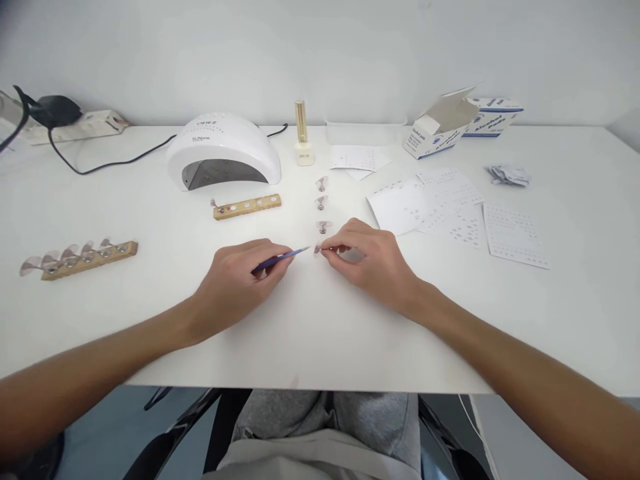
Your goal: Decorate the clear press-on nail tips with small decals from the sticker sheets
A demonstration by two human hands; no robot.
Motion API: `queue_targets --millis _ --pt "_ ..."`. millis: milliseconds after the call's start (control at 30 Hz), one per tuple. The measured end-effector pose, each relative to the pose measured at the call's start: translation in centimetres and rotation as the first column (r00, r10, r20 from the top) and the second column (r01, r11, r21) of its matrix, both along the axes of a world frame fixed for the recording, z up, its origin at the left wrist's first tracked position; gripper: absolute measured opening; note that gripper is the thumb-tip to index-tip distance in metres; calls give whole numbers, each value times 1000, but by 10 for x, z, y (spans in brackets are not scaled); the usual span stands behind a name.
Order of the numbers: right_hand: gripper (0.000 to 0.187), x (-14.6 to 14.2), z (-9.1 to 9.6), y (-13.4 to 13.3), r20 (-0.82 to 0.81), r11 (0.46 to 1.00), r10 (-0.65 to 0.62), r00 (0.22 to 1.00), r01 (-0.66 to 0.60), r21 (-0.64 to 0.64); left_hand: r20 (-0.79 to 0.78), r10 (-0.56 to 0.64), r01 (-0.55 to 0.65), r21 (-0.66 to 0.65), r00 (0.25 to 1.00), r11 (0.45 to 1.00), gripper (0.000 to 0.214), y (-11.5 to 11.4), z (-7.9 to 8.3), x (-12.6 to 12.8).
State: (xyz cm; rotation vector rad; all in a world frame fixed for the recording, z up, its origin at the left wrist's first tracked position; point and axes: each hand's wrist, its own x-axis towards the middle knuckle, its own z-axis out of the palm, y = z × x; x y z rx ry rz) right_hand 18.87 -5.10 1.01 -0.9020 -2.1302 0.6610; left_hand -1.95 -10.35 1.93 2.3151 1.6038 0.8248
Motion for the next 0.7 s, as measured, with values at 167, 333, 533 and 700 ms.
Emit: queue_targets --millis 167,333,533,700 --pt "8 0 4 1 -54 935 -53 997 31 -354 309 -27 56 -84 951 995 15 8 19 -5" --pt "14 0 8 1 -109 858 -40 993 -21 -513 657 -30 51 -14 753 999 3 18 25 -11" --pt "17 -3 12 -4 -109 807 4 994 -68 -587 872 -92 142 26 480 989 11 20 26 -12" --pt "12 -5 16 -7 -127 775 38 991 -109 -623 845 -124 28 128 519 991 11 6 20 2"
